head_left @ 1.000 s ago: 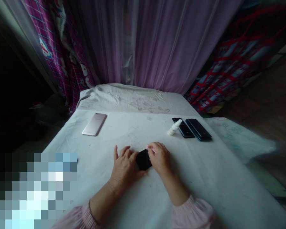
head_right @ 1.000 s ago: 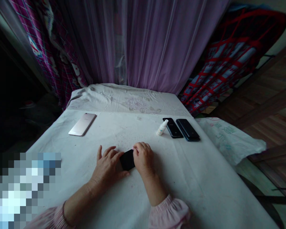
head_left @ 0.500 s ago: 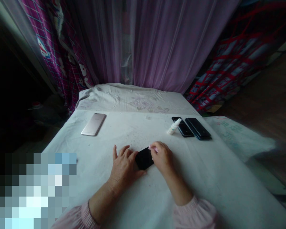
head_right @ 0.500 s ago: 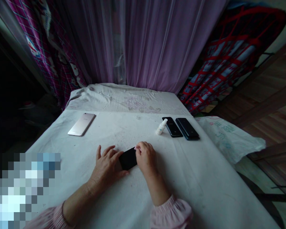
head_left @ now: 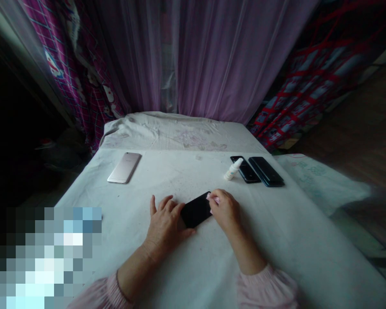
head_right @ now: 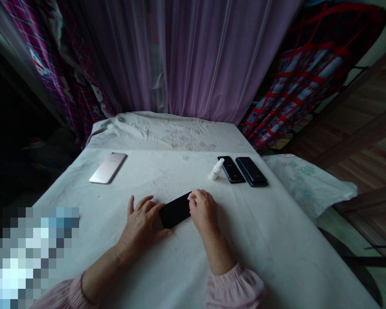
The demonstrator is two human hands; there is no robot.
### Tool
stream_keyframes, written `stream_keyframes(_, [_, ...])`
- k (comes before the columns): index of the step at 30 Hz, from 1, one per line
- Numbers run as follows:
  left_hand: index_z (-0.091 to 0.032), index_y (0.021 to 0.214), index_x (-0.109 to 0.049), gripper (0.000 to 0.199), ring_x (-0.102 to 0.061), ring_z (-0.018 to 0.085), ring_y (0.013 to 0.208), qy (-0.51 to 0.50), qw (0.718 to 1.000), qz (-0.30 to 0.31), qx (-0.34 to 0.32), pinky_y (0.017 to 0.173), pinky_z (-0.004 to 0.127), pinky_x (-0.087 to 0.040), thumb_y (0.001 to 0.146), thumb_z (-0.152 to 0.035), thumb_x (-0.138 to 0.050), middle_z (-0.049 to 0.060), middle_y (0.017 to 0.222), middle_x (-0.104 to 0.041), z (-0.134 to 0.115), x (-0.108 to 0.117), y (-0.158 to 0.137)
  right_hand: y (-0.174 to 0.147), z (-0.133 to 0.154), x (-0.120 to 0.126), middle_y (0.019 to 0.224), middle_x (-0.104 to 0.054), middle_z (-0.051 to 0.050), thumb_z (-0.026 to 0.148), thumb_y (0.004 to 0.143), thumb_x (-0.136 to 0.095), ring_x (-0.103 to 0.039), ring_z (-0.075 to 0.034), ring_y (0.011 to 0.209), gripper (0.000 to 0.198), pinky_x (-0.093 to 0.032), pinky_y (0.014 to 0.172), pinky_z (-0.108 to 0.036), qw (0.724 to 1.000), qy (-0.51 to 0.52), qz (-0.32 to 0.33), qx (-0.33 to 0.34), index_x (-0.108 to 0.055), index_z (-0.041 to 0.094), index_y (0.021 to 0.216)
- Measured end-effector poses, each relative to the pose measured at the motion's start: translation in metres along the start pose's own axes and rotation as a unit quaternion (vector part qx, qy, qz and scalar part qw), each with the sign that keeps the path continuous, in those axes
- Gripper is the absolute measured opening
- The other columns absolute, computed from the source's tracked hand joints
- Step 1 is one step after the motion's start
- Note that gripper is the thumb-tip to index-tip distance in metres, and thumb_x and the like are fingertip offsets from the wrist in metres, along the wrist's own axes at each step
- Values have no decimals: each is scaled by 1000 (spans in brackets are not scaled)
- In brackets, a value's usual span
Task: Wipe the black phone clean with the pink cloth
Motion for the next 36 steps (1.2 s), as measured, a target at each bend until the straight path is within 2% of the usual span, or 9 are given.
stream_keyframes(8, [-24, 117, -63, 59, -51, 36, 121, -1, 1000, 6, 0, 111, 68, -6, 70, -58, -73, 10, 105, -67, -1, 0, -1, -12, 35, -14, 74, -66, 0, 5, 75, -50, -60, -17, 74, 20, -42, 68, -25, 996, 44, 49, 56, -58, 24, 71])
stream_keyframes(10, [-23, 117, -63, 60, -51, 36, 121, 1, 1000, 5, -1, 111, 68, -6, 69, -57, -74, 10, 105, -67, -1, 1, -1, -11, 30, -11, 73, -66, 0, 6, 75, -50, -61, -17, 73, 20, -41, 68, -25, 996, 48, 48, 51, -58, 23, 72])
stream_keyframes(15, [-22, 116, -64, 62, -51, 37, 121, 6, 1000, 6, 1, 111, 68, -6, 66, -56, -77, 11, 105, -67, 0, 0, 0, -4, -4, 4, 70, -66, -1, 14, 77, -51, -60, -17, 68, 15, -41, 64, -26, 1000, 26, 7, 2, -59, 23, 69])
stream_keyframes(18, [-21, 117, -63, 66, -50, 38, 121, 8, 1000, 10, -1, 110, 69, -7, 63, -56, -79, 12, 106, -67, 0, 0, 0, -4, -8, 7, 69, -65, -1, 16, 77, -50, -60, -18, 67, 15, -41, 63, -26, 1000, 19, 0, -7, -58, 23, 68])
stream_keyframes(24, [-22, 116, -64, 65, -51, 37, 121, 8, 1000, 20, 10, 111, 68, -8, 63, -54, -81, 12, 105, -67, 0, 0, 1, -15, 27, -4, 71, -65, 0, 8, 75, -49, -60, -16, 71, 18, -42, 67, -24, 997, 52, 35, 45, -57, 23, 68])
stream_keyframes(26, [-22, 116, -64, 64, -51, 37, 121, 6, 1000, 20, 10, 111, 68, -8, 64, -54, -79, 11, 104, -67, 0, 0, 1, -16, 30, -6, 70, -65, 0, 8, 74, -49, -60, -15, 70, 19, -42, 66, -24, 996, 62, 41, 50, -57, 23, 68])
stream_keyframes(29, [-21, 117, -64, 63, -51, 37, 121, 9, 1000, 19, 8, 111, 68, -8, 66, -56, -76, 11, 106, -67, 0, -1, 1, -13, 17, -2, 68, -65, 0, 12, 74, -50, -60, -16, 67, 15, -42, 64, -24, 998, 57, 36, 21, -57, 23, 67])
stream_keyframes(36, [-20, 118, -63, 61, -49, 37, 123, 21, 1000, 8, 5, 112, 67, -8, 68, -53, -74, 11, 107, -66, 5, 3, 0, -6, -30, 15, 66, -66, -1, 31, 74, -52, -60, -17, 63, 14, -42, 59, -25, 993, 63, 13, -94, -58, 24, 64])
Point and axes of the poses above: each hand's wrist, its own y-axis towards the middle knuckle, its own x-axis out of the back of the hand, z = x × y, the point moved 7 cm from there along y, towards the middle knuckle
